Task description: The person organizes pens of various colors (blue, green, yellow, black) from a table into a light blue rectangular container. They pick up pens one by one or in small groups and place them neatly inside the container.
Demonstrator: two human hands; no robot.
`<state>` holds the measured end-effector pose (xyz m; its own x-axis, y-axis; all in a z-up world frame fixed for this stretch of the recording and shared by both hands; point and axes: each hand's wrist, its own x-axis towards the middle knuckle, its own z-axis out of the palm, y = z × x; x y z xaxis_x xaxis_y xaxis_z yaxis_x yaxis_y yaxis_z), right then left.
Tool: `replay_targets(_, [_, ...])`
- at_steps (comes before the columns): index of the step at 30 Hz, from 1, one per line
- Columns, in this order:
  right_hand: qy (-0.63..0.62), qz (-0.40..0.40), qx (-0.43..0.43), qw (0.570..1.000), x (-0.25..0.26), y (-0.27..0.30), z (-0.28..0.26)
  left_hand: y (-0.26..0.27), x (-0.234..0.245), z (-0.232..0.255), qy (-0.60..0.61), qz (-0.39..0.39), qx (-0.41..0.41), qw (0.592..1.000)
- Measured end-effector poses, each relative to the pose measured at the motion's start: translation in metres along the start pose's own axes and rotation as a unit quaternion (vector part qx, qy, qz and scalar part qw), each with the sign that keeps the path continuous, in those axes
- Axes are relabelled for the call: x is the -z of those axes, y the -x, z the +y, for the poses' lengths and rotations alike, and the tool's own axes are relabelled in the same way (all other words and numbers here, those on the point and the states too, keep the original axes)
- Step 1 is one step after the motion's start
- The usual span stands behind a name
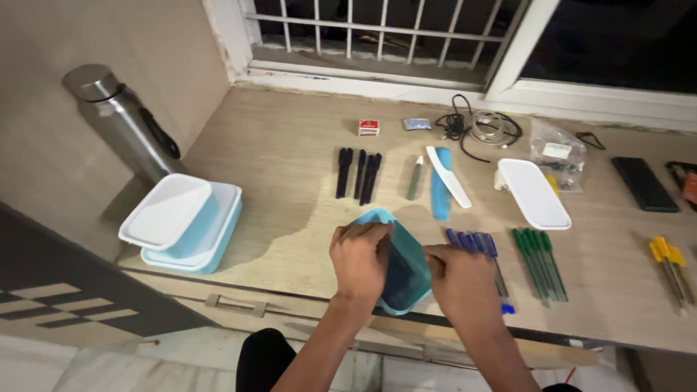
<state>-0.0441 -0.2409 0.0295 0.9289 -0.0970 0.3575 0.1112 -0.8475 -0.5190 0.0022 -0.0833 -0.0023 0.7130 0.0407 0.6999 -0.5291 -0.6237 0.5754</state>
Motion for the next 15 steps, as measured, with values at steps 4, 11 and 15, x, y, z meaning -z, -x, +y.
replay_targets(4, [0.007, 0.055, -0.053, 0.997, 0.02, 0.003, 0.019, -0.001, -0.01, 0.008, 0.03, -0.003, -0.019, 0.999])
replay_targets(11, [0.045, 0.027, -0.118, 0.992, 0.033, 0.014, 0.072, -0.008, -0.024, 0.025, 0.047, -0.05, -0.024, 0.997])
replay_targets(15, [0.091, -0.009, -0.134, 0.987, 0.024, 0.021, 0.087, -0.019, -0.041, 0.031, 0.021, -0.117, -0.072, 0.99])
